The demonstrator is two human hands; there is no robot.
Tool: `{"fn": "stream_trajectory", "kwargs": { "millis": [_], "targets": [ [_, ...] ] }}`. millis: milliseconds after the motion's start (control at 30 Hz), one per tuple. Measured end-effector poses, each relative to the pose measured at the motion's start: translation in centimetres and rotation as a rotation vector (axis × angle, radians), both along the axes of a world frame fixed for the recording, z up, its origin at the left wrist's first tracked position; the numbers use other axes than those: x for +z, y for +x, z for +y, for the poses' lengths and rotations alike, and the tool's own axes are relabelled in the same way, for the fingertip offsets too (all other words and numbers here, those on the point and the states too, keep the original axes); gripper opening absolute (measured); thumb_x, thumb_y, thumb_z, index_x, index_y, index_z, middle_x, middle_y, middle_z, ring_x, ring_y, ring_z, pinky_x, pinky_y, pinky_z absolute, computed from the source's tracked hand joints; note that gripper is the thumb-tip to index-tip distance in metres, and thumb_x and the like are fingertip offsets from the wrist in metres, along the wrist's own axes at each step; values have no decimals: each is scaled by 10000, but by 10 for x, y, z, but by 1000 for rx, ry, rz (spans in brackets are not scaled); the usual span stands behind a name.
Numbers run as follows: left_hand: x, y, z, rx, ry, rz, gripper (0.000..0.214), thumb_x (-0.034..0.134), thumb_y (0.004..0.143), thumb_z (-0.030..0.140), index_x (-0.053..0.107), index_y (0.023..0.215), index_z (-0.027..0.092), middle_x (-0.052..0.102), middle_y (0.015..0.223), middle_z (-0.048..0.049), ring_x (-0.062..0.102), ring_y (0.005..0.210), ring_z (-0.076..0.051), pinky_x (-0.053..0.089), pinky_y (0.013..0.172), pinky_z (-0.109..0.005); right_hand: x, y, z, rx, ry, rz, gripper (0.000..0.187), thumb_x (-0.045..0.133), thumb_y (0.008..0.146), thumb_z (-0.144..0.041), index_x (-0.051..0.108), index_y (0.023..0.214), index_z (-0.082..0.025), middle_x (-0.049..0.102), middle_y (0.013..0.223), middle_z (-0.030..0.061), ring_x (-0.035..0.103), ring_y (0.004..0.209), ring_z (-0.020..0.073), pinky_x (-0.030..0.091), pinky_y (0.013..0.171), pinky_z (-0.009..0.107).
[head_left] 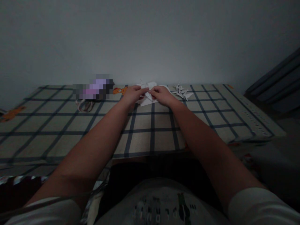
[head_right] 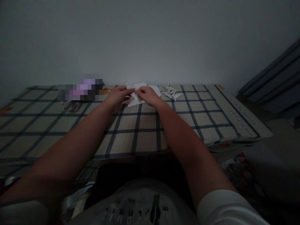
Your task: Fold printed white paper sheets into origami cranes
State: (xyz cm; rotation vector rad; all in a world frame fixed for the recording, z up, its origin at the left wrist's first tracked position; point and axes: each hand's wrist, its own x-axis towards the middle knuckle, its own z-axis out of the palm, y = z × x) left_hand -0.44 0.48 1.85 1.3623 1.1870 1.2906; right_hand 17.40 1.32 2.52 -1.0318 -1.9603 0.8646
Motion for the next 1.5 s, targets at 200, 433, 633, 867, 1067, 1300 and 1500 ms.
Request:
{"fn": "stream_trajectory", "kwargs": {
  "millis": [200,433,633,867,1067,1300,1500],
  "targets": [
    [-1,-1,1,51,38,-9,278,804,721,357,616,653,164,585,673,-2,545,652,-111,419,625,-240,1,0,-2,10,-29,18,322,569,981,-335,605,712,-163,557,634,-19,482,609,107,366,626,256],
    [-1,1,0,21,12,-26,280,812,711,358,614,660,166,590,688,-4,551,671,-116,420,617,-236,-2,3,2,13,41,-80,372,575,966,-365,578,649,-170,534,598,-20,454,594,107,353,621,260],
    [-1,2,-2,24,-15,-40,233,820,688,334,668,752,169,633,742,-11,551,674,-120,424,636,-251,-6,4,6,20,94,-91,382,564,963,-423,605,679,-170,559,632,-9,477,633,117,364,653,264],
    [-1,1,-1,47,24,-64,295,837,680,379,625,722,179,639,747,-3,586,720,-133,463,687,-257,-1,1,2,-4,39,-83,308,561,963,-367,613,733,-169,568,663,-9,498,650,122,373,649,257],
    [1,0,-1,46,33,-132,272,815,688,379,656,787,181,687,806,-13,606,730,-132,463,681,-245,-2,3,4,0,47,-80,298,588,953,-332,610,709,-161,592,672,4,523,666,126,389,656,259],
    [1,-2,1,101,53,-172,249,798,715,371,670,830,191,709,848,-17,638,779,-134,493,725,-237,-7,-1,8,12,-114,74,232,610,959,-305,655,782,-161,687,765,34,591,667,112,480,664,236],
    [5,-1,0,90,-3,-240,208,786,719,300,625,782,185,695,808,-10,635,741,-123,513,682,-221,-9,0,11,-7,-76,76,243,614,955,-324,652,777,-163,658,715,15,574,636,104,463,641,229]
  ]
}}
